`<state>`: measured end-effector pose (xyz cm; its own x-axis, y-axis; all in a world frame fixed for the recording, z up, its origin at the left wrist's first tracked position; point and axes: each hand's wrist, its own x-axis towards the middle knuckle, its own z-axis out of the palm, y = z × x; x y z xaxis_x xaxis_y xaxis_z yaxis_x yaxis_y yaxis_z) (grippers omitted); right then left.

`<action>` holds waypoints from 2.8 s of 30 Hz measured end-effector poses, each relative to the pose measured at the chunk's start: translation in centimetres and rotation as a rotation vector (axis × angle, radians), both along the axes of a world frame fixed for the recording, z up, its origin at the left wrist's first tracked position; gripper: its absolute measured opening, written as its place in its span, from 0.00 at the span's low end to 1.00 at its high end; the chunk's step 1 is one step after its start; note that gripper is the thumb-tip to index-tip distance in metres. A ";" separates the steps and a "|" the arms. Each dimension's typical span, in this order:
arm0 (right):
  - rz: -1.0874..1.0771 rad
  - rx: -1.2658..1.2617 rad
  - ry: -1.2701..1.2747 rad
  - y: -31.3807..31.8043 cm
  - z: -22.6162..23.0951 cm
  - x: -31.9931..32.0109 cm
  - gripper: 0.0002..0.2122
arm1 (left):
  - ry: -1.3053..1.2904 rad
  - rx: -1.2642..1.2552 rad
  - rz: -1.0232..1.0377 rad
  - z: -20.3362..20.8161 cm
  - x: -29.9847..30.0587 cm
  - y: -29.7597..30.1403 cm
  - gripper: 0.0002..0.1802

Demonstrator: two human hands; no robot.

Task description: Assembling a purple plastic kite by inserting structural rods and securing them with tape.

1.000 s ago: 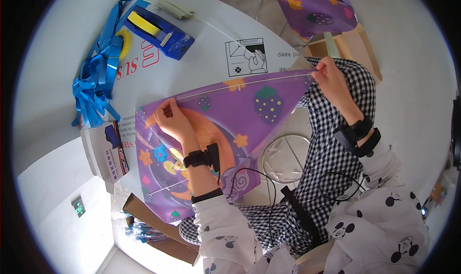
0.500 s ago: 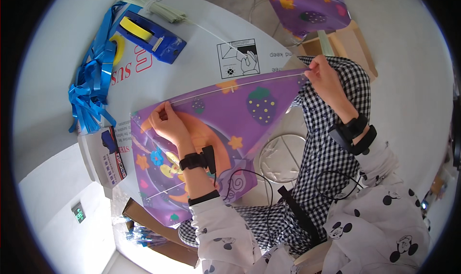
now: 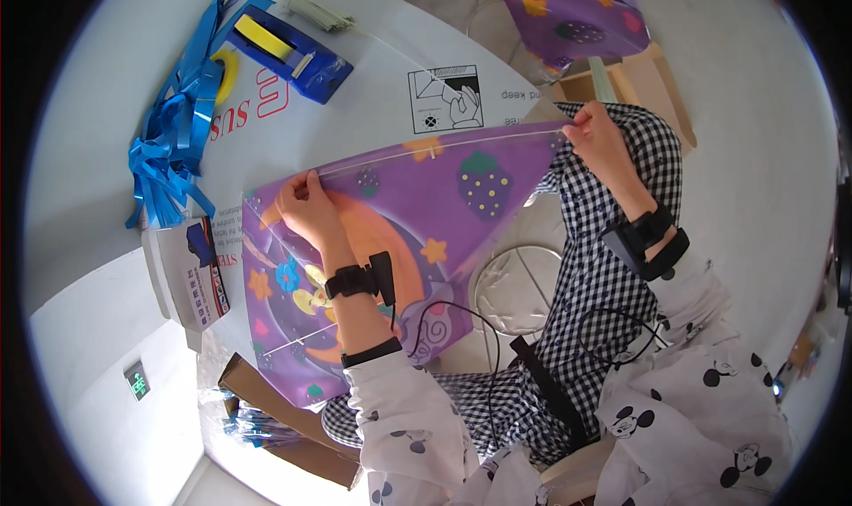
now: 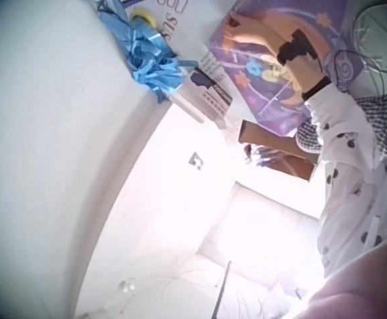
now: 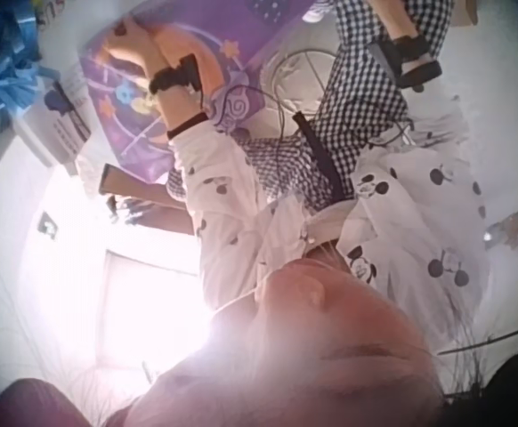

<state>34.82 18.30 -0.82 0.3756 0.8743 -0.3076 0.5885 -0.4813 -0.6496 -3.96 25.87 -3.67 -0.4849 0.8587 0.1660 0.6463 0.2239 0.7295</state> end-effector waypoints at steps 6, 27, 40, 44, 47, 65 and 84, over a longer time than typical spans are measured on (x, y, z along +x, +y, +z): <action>-0.120 -0.098 0.121 0.5 2.1 -1.3 0.14 | 0.048 -0.001 0.024 0.0 0.2 -0.1 0.05; -0.143 0.008 -0.030 -0.3 3.6 -2.0 0.13 | -0.371 0.027 0.050 0.9 -1.8 -1.2 0.16; 0.219 0.389 1.181 5.5 0.8 -28.3 0.15 | 0.099 -0.022 -0.447 0.4 0.2 -5.0 0.29; -0.004 0.178 1.267 7.0 -2.7 -30.5 0.16 | 0.072 -0.066 -0.404 0.7 1.7 -4.9 0.30; -0.108 0.256 1.413 6.1 -2.8 -29.9 0.15 | 0.208 -0.029 -0.429 0.2 1.5 -4.9 0.29; -0.081 0.523 1.191 2.8 -0.3 -22.4 0.17 | 0.479 0.004 -0.563 -0.2 1.0 -5.0 0.28; -0.606 0.556 1.039 -3.2 -1.7 -5.2 0.14 | 0.503 0.009 -0.572 -0.4 0.9 -4.7 0.27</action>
<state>29.63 15.09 -2.51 0.5575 0.7550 -0.3451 -0.5117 -0.0148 -0.8590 -3.07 21.21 -4.10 0.1709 0.9510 0.2575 0.9149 -0.2502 0.3169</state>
